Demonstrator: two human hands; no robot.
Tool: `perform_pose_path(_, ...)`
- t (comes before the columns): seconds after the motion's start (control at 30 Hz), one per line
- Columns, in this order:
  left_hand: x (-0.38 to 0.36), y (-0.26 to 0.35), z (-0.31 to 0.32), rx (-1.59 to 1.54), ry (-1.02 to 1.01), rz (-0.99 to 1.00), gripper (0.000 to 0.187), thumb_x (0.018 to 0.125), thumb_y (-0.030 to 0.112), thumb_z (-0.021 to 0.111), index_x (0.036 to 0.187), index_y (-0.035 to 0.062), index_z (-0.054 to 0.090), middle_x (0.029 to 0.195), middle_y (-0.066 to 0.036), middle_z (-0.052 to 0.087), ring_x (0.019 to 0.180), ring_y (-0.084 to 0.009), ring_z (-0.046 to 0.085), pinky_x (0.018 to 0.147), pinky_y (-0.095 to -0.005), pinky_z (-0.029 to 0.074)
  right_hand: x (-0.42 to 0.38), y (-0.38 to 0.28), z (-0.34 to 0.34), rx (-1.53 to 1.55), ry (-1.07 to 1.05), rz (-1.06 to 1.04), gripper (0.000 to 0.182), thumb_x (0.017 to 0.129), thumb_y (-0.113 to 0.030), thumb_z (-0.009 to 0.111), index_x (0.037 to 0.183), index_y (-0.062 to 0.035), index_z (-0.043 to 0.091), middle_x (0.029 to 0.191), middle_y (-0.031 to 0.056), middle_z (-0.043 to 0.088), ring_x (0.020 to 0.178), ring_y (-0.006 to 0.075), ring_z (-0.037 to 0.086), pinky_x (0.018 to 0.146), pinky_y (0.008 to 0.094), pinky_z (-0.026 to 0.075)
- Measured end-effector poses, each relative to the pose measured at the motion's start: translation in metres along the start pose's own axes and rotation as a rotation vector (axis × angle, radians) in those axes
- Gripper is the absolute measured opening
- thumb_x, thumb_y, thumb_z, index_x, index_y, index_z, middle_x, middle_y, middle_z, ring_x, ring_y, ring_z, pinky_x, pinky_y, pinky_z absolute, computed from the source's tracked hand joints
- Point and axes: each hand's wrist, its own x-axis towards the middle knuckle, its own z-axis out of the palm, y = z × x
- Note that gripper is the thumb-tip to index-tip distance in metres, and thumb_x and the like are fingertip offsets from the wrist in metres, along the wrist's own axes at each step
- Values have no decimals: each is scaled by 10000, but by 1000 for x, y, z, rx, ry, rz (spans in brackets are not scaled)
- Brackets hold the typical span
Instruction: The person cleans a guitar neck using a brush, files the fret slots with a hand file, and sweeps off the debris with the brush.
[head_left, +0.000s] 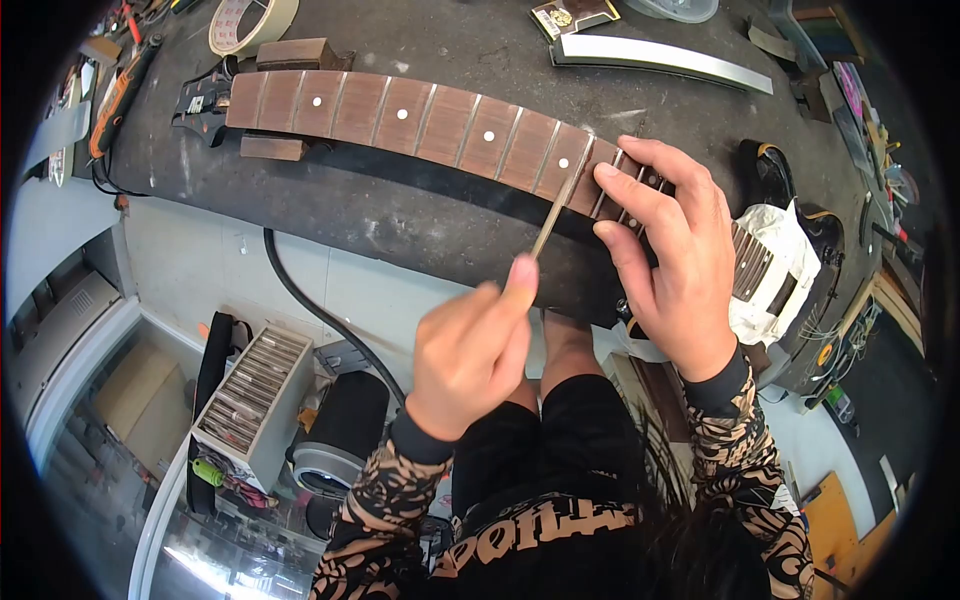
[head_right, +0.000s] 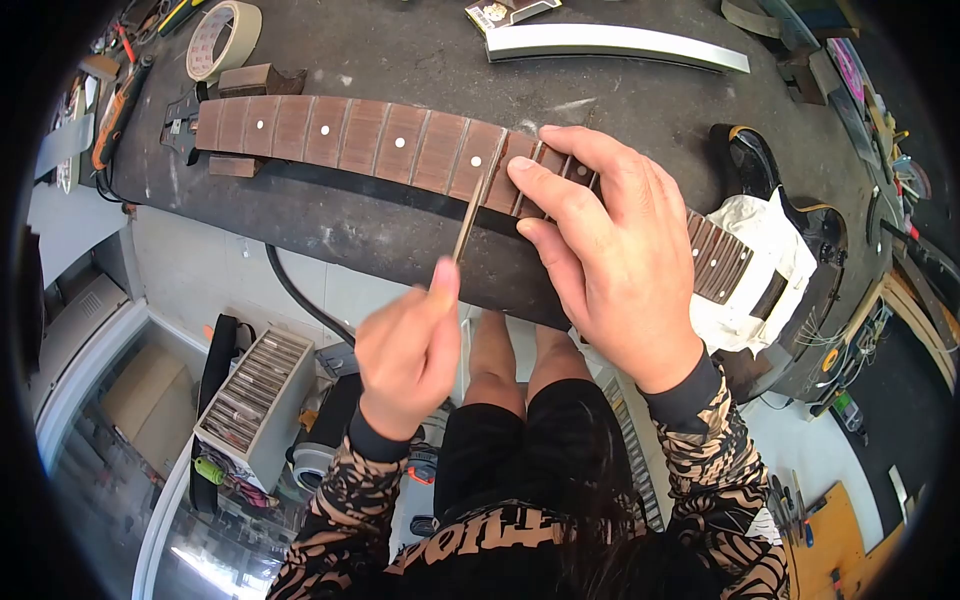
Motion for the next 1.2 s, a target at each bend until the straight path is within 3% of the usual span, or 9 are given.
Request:
perform_pose_path(0.13, -13, 13, -15, -23, 37, -25, 484, 890, -220, 706, 1356, -91, 738, 656, -102, 552, 504, -216, 516, 511, -326, 424, -1, 0, 0, 1, -2, 3, 513, 871, -123, 866, 1364, -169, 735, 1420, 104, 696, 1197, 351, 691, 1044, 481, 524)
perform_pose_path(0.23, -10, 6, -12, -11, 18, -4, 476, 901, -214, 700, 1358, -86, 740, 659, -98, 555, 506, -217, 513, 510, -320, 423, -1, 0, 0, 5, -1, 1, 520, 869, -123, 868, 1368, -170, 733, 1418, 106, 696, 1197, 353, 692, 1043, 484, 525)
perform_pose_path(0.47, -3, 7, -7, 6, -33, -10, 492, 905, -216, 699, 1377, -80, 730, 677, -100, 569, 521, -211, 526, 516, -332, 433, -1, 2, 2, 24, 7, -4, 533, 866, -123, 868, 1378, -172, 730, 1414, 106, 697, 1191, 353, 694, 1040, 491, 527)
perform_pose_path(0.67, 58, 1, 21, -53, 50, 36, 514, 906, -236, 692, 1390, -66, 731, 714, -112, 609, 555, -222, 570, 544, -333, 463, -2, 2, 3, 19, 7, -10, 544, 860, -118, 872, 1381, -171, 727, 1422, 108, 689, 1187, 354, 692, 1033, 495, 532)
perform_pose_path(0.77, 18, 5, 3, 2, -23, -11, 526, 903, -231, 700, 1401, -65, 730, 720, -118, 616, 558, -228, 577, 552, -329, 473, -1, 3, 2, 29, 8, -3, 543, 858, -116, 872, 1379, -172, 726, 1425, 108, 688, 1185, 353, 692, 1033, 495, 532)
perform_pose_path(0.8, 7, 9, -1, -2, -7, -28, 636, 868, -137, 720, 1492, -18, 698, 772, -99, 571, 599, -288, 583, 556, -412, 483, -1, 2, 1, 37, 4, 5, 541, 859, -116, 871, 1377, -172, 727, 1425, 107, 689, 1184, 353, 692, 1034, 495, 532)
perform_pose_path(0.9, 5, 4, 3, -27, -8, -25, 633, 867, -137, 719, 1490, -25, 696, 774, -99, 576, 597, -288, 581, 558, -413, 485, 0, 2, 1, 30, -2, 4, 531, 860, -119, 871, 1369, -175, 730, 1426, 105, 690, 1186, 355, 692, 1035, 496, 532)
perform_pose_path(1.0, 50, -5, 21, -45, 24, 36, 622, 870, -133, 719, 1483, -29, 696, 767, -98, 565, 596, -291, 578, 561, -417, 482, -3, 1, 2, 18, -2, 4, 534, 858, -118, 873, 1369, -176, 730, 1427, 105, 690, 1193, 360, 692, 1035, 496, 533)
perform_pose_path(1.2, -17, 5, -7, 16, -13, -9, 641, 814, -153, 726, 1446, -43, 725, 737, -75, 536, 560, -257, 538, 550, -395, 475, -1, 2, 1, 27, -9, 5, 545, 860, -119, 873, 1382, -181, 728, 1428, 105, 690, 1200, 358, 692, 1039, 494, 532)
